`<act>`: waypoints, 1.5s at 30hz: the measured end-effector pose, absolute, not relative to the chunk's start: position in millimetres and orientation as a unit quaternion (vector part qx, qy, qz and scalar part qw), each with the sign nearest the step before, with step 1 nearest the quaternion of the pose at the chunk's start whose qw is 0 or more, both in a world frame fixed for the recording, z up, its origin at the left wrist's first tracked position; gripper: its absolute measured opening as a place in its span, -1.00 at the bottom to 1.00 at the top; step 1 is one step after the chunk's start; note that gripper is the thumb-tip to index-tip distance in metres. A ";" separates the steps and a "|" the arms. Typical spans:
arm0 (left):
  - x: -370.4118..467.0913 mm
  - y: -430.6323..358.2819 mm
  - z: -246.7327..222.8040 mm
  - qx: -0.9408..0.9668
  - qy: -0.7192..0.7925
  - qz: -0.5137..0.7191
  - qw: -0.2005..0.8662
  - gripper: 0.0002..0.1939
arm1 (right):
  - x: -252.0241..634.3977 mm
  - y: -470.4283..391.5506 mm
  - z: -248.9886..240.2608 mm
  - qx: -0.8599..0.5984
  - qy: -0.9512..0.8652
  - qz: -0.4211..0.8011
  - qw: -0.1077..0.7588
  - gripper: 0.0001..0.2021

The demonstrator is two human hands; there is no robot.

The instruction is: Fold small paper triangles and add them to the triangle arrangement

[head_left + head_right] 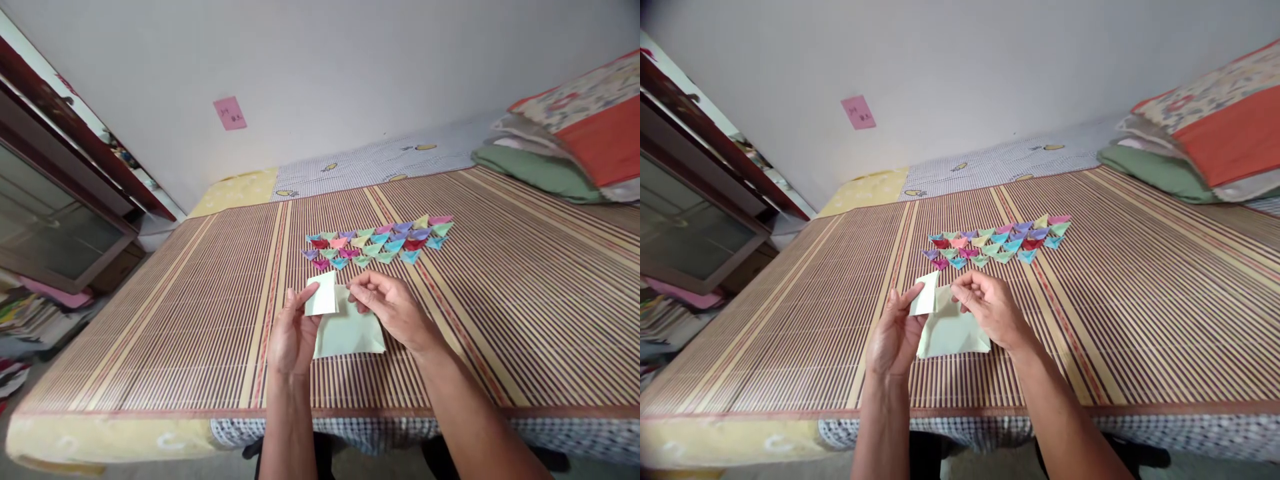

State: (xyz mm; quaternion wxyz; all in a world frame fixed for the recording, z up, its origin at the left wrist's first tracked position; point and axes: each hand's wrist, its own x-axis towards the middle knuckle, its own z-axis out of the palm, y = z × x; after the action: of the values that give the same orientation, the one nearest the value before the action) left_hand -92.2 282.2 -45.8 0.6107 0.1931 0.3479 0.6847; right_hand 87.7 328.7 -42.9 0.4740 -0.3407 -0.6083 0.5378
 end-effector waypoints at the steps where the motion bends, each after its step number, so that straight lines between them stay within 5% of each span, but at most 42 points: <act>1: -92.6 282.5 -46.6 0.184 0.341 0.678 0.625 -0.55 | 87.4 327.6 -41.0 -0.346 -0.611 0.523 0.483 -0.79; 12: -90.0 283.9 -53.9 0.152 0.320 0.650 0.672 -0.58 | 87.6 310.7 -14.6 -0.307 -0.761 0.297 0.489 -0.73; 33: -84.7 286.5 -57.6 0.105 0.321 0.647 0.684 -0.66 | 90.8 311.6 -12.9 -0.300 -0.807 0.263 0.436 -0.71; 45: -76.4 283.4 -49.3 0.223 0.409 0.646 0.605 -0.51 | 92.9 314.5 -19.5 -0.303 -0.797 0.304 0.426 -0.78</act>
State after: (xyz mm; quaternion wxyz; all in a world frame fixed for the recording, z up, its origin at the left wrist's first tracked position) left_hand -76.4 283.4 -49.3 0.6049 0.2229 0.4094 0.6456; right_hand 92.9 314.5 -19.5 0.4258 -0.3025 -0.7967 0.3040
